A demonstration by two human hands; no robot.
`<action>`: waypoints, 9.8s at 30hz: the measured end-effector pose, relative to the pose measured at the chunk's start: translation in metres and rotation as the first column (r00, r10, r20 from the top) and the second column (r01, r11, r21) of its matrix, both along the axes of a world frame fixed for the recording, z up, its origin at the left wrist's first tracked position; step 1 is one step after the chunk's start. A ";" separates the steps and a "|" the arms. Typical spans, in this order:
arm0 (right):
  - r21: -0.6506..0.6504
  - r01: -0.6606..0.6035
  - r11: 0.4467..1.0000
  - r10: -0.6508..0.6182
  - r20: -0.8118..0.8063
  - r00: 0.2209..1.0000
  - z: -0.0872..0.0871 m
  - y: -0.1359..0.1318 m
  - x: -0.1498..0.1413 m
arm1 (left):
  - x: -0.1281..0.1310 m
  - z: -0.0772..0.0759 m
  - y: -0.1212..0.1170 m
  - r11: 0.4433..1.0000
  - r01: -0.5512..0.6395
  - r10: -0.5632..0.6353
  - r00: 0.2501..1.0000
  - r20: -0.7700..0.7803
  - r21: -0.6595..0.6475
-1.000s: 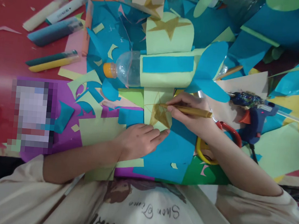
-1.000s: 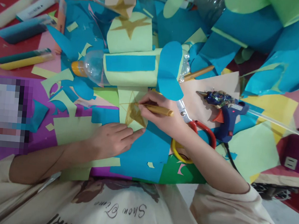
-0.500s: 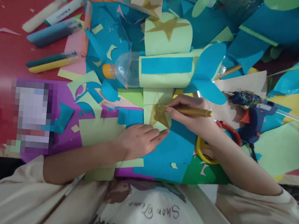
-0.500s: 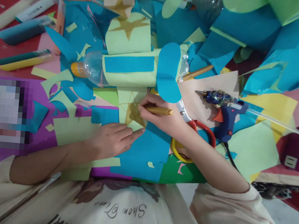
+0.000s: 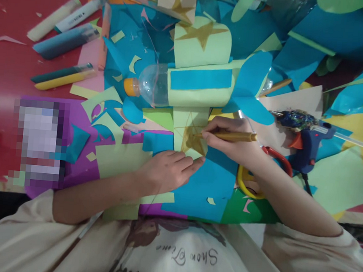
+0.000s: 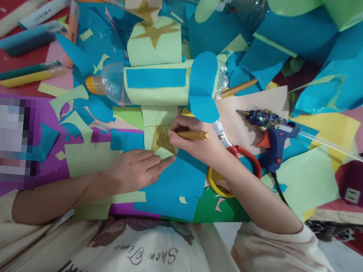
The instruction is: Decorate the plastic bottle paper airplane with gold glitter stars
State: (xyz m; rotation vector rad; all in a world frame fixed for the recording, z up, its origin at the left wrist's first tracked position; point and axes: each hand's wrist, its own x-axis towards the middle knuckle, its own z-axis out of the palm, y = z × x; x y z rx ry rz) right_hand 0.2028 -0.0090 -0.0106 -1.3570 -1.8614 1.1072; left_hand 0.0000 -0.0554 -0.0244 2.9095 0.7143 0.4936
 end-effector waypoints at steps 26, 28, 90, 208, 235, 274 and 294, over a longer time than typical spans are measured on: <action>0.043 0.016 0.999 -0.015 -0.019 1.000 0.001 0.001 -0.002 | 0.000 0.000 0.000 1.000 0.003 -0.003 1.000 0.016 -0.002; 0.015 0.008 1.000 -0.008 0.001 1.000 0.000 0.000 -0.001 | 0.000 0.000 0.000 1.000 0.007 -0.007 1.000 -0.002 0.002; -0.088 0.102 0.991 -0.094 0.084 0.992 0.003 0.019 -0.023 | 0.001 -0.002 0.000 1.000 0.009 -0.010 0.999 0.034 0.022; 0.025 0.077 0.997 -0.078 0.027 0.997 0.016 0.003 0.004 | -0.002 -0.001 -0.005 0.999 -0.001 0.003 0.999 -0.051 0.033; 0.082 -0.048 0.995 0.047 0.018 0.999 -0.003 -0.012 0.003 | 0.001 0.003 -0.005 0.997 -0.056 0.056 0.998 -0.004 0.062; 0.153 0.266 0.952 -0.280 0.084 0.956 -0.008 -0.012 0.008 | 0.000 0.003 -0.006 0.998 -0.041 0.044 0.997 -0.069 0.044; 0.045 0.083 0.996 -0.083 -0.004 0.997 -0.004 -0.014 0.004 | 0.001 0.005 -0.004 0.997 -0.057 0.058 0.998 -0.010 0.049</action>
